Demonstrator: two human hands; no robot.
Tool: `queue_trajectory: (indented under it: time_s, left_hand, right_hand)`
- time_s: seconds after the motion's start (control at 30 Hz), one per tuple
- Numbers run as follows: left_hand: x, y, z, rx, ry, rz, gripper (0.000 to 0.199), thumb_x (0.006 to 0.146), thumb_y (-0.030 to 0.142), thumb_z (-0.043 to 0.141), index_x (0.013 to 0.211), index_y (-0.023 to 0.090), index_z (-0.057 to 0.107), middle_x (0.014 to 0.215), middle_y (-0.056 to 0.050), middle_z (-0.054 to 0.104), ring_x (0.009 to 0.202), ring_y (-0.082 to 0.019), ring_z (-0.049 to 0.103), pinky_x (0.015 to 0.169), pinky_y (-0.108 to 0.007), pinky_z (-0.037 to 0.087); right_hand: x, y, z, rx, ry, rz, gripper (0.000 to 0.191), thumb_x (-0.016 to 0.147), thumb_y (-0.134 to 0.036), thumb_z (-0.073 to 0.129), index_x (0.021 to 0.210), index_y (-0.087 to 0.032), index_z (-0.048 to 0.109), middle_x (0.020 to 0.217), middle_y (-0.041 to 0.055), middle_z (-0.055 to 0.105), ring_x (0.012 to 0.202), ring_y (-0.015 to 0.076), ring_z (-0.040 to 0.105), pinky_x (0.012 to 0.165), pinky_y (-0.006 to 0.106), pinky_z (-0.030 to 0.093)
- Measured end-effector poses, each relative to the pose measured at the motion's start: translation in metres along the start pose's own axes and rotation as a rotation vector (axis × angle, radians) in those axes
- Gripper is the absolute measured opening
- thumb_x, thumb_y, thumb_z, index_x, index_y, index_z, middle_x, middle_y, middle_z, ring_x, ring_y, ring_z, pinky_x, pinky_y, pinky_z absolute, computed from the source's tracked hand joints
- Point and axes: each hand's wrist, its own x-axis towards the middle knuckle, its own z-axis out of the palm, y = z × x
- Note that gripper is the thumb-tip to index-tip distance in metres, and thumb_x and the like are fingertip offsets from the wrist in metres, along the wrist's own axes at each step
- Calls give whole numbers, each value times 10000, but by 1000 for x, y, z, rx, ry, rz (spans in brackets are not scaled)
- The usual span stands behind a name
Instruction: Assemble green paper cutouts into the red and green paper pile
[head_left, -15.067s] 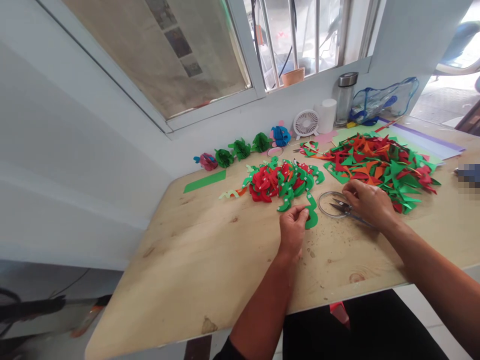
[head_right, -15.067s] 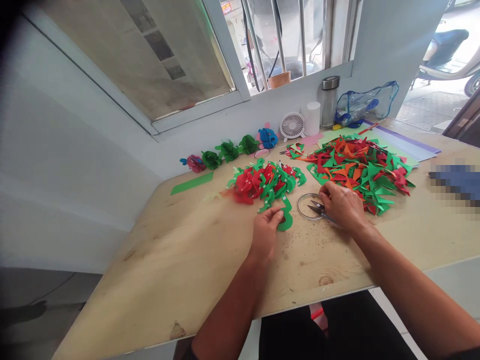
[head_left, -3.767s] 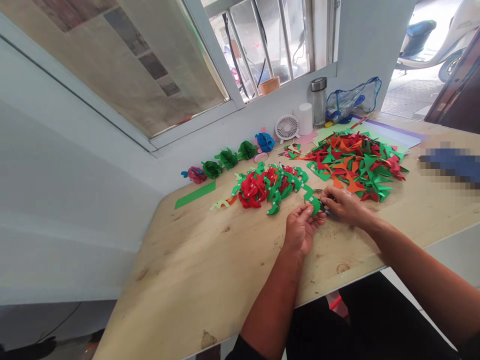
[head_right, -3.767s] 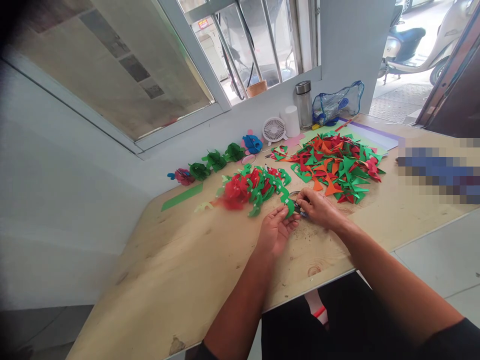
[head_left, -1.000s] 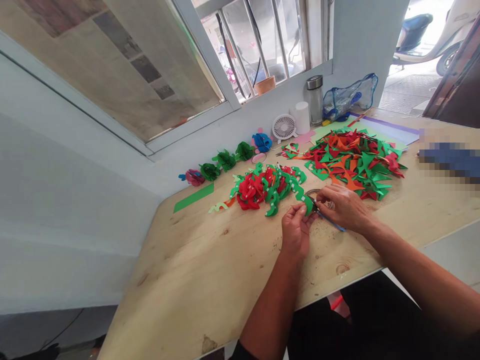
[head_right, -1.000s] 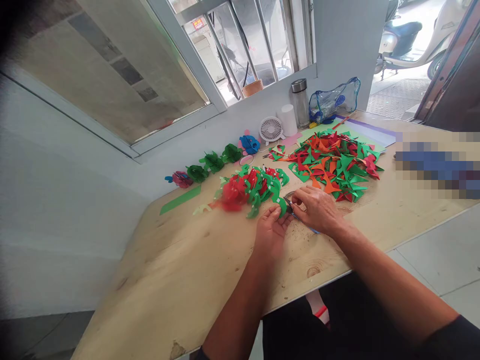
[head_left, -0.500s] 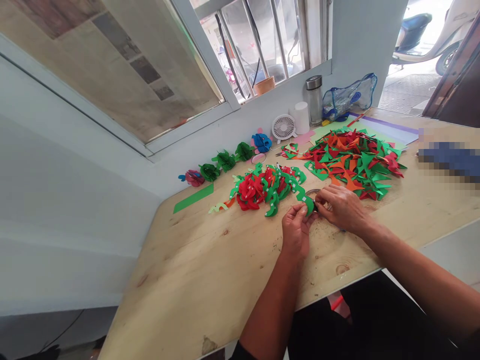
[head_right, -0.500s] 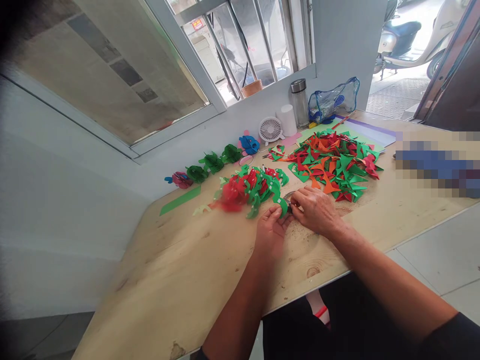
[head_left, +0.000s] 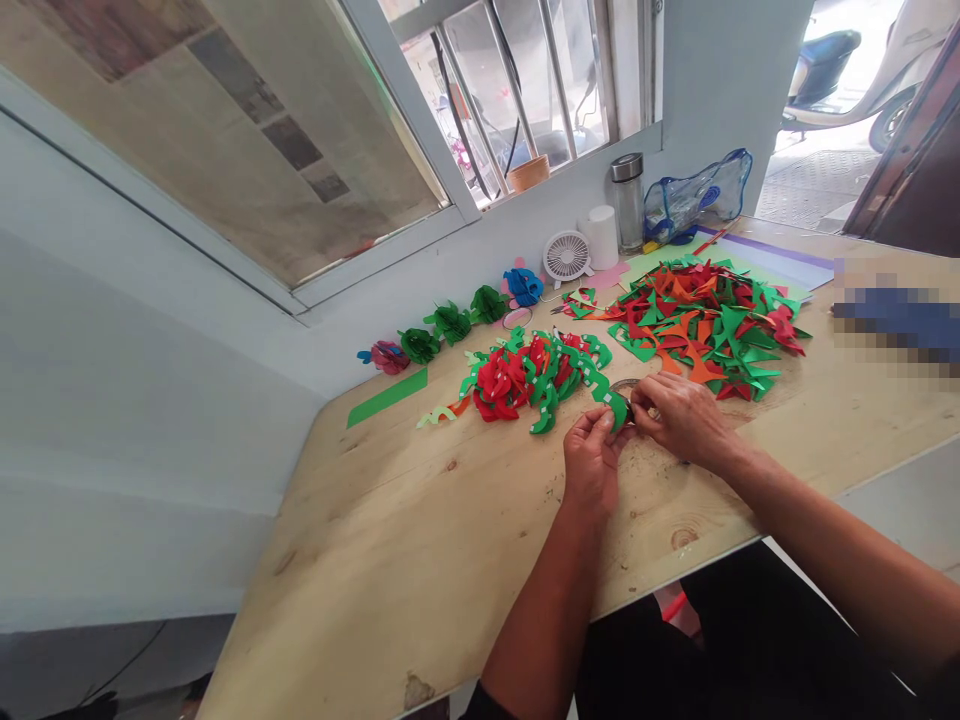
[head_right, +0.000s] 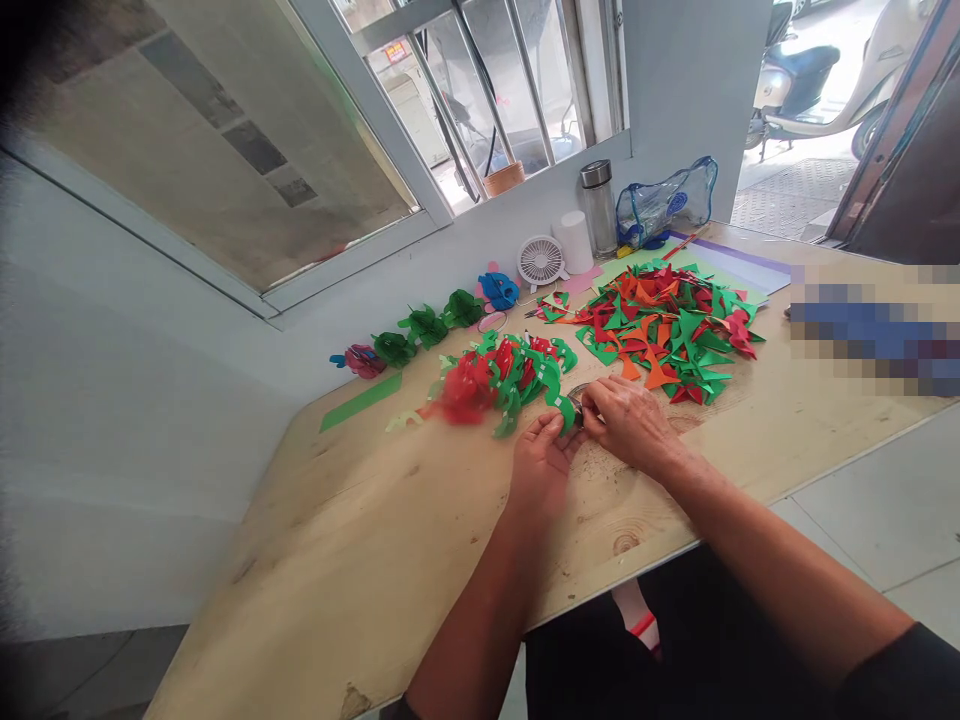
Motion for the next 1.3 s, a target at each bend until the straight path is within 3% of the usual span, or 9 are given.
queue_trajectory:
  time_s: [0.37,1.0,1.3]
  left_hand:
    - [0,-1,1,67,-13,34,186,588,222,762,663,131,619,743,-17,635,689,-123,611,760,-311,493]
    - [0,2,2,60,58,2,257,526,250,806,714,127,681,764,-45,694,695,-158,652,762,-328,490]
    - [1,1,0,91,99,-3,301,523,268,808,747,117,675,755,-53,688,656,-149,645,707,-295,492]
  right_hand:
    - [-1,-2,2,-32,16,-36,140,807,-201,492,682,-194,554,657,47,596,656,173,537,588,276,322]
    - [-1,1,3,108,37,53,103,780,-207,503,688,-187,545,647,25,598,611,151,547,580,253,367]
    - [1,6,1,121,120,51,99,768,-183,509,671,-192,530,645,27,588,615,157,534,589,264,380]
